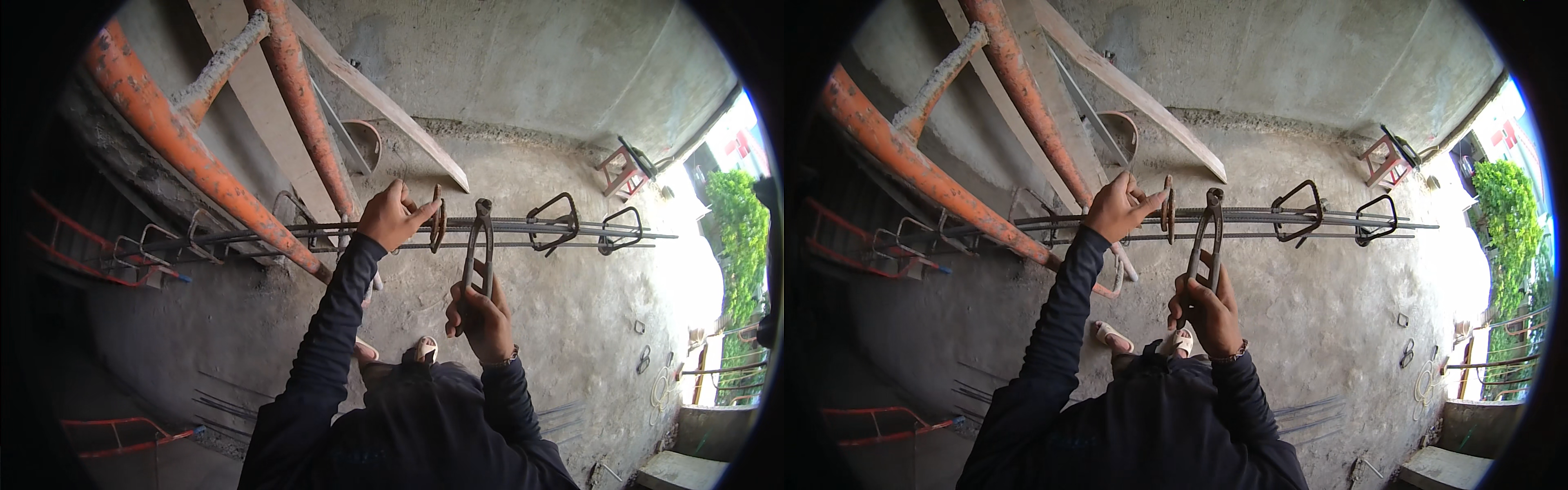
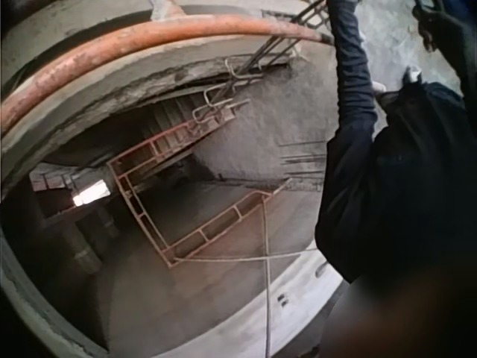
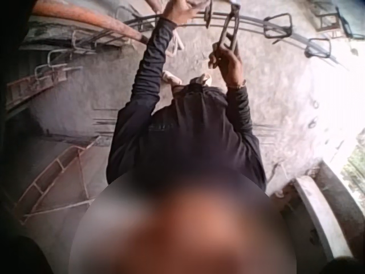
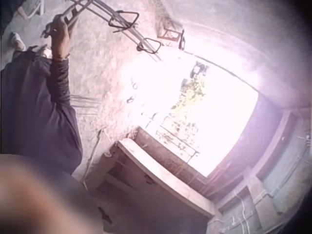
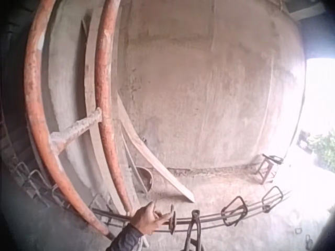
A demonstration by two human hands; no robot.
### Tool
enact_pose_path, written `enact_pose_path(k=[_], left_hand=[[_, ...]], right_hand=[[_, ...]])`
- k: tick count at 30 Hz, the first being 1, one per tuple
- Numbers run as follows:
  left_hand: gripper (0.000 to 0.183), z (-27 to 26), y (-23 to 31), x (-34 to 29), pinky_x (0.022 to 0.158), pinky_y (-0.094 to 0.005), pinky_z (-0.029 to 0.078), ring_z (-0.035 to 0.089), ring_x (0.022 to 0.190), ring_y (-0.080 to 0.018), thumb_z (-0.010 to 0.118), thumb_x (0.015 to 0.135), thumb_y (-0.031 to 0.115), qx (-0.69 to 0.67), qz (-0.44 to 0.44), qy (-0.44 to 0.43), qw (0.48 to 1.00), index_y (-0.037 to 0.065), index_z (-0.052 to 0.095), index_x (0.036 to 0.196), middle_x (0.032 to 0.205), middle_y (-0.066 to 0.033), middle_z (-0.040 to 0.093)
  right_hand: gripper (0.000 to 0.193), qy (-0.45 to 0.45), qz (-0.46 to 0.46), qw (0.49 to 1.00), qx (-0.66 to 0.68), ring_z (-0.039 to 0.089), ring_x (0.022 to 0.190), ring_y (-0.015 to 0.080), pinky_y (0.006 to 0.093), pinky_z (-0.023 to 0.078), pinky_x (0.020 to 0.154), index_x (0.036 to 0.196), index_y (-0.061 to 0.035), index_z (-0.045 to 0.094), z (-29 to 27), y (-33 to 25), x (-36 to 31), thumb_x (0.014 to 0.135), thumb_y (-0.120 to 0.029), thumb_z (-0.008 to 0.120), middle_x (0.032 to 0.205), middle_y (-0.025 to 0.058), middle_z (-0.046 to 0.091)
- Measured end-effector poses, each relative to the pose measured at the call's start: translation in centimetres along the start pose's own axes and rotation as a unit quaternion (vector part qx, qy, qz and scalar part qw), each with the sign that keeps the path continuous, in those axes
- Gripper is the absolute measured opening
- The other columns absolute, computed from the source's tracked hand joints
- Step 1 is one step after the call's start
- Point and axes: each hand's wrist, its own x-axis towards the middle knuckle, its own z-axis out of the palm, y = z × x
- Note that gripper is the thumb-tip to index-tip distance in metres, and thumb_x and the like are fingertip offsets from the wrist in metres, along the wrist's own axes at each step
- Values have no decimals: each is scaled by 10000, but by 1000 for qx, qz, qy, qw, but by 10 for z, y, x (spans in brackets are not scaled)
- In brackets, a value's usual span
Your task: The person uses pliers to twist wire ties around a rebar cage, securing the crossbars to the main rods. They repeatedly position the wire, loop it, and twist it tight at multiple points along the cage.
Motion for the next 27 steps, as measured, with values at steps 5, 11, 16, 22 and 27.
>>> enact_pose_path(k=[5, 11, 16, 22, 27], left_hand=[[600, -8, -1, -4, 629, -321, 545, 706, 714, -189, 799, 819, 524, 19, 22, -90, 996, 39, 447, 855, 781, -135, 683], [638, -11, 3, 0, 644, -323, 538, 680, 712, -180, 824, 774, 559, 45, 15, -116, 992, 46, 447, 828, 769, -127, 669], [659, -10, 6, -4, 628, -312, 502, 571, 659, -143, 841, 739, 582, 115, 35, -108, 987, 49, 461, 811, 714, -83, 580], [681, -5, 9, -4, 560, -341, 460, 495, 583, -168, 837, 715, 614, 102, 23, -96, 990, 46, 463, 761, 647, -73, 520], [700, -6, 9, -3, 550, -330, 447, 457, 581, -143, 843, 690, 629, 97, 16, -90, 991, 50, 456, 756, 618, -50, 478]], right_hand=[[609, 2, 10, 1000, -7, 604, 655, 247, 390, 535, 527, 1511, -58, 222, -12, -3, -8, 978, -90, 514, 974, 161, 553], [611, -1, -9, 997, -74, 640, 704, 214, 344, 536, 558, 1513, -46, 229, -31, 2, -28, 1008, -141, 560, 964, 121, 579], [514, -7, 68, 982, -174, 607, 693, 127, 281, 500, 590, 1492, -71, 317, -66, 6, -45, 1048, -212, 535, 989, 81, 627], [493, 56, 68, 975, -204, 597, 530, 134, 276, 472, 443, 1345, 17, 410, -89, 28, -13, 986, -222, 648, 843, 75, 636], [543, 90, -36, 974, -206, 610, 505, 161, 302, 494, 406, 1242, 48, 403, -87, 29, 58, 897, -184, 752, 748, 93, 602]])
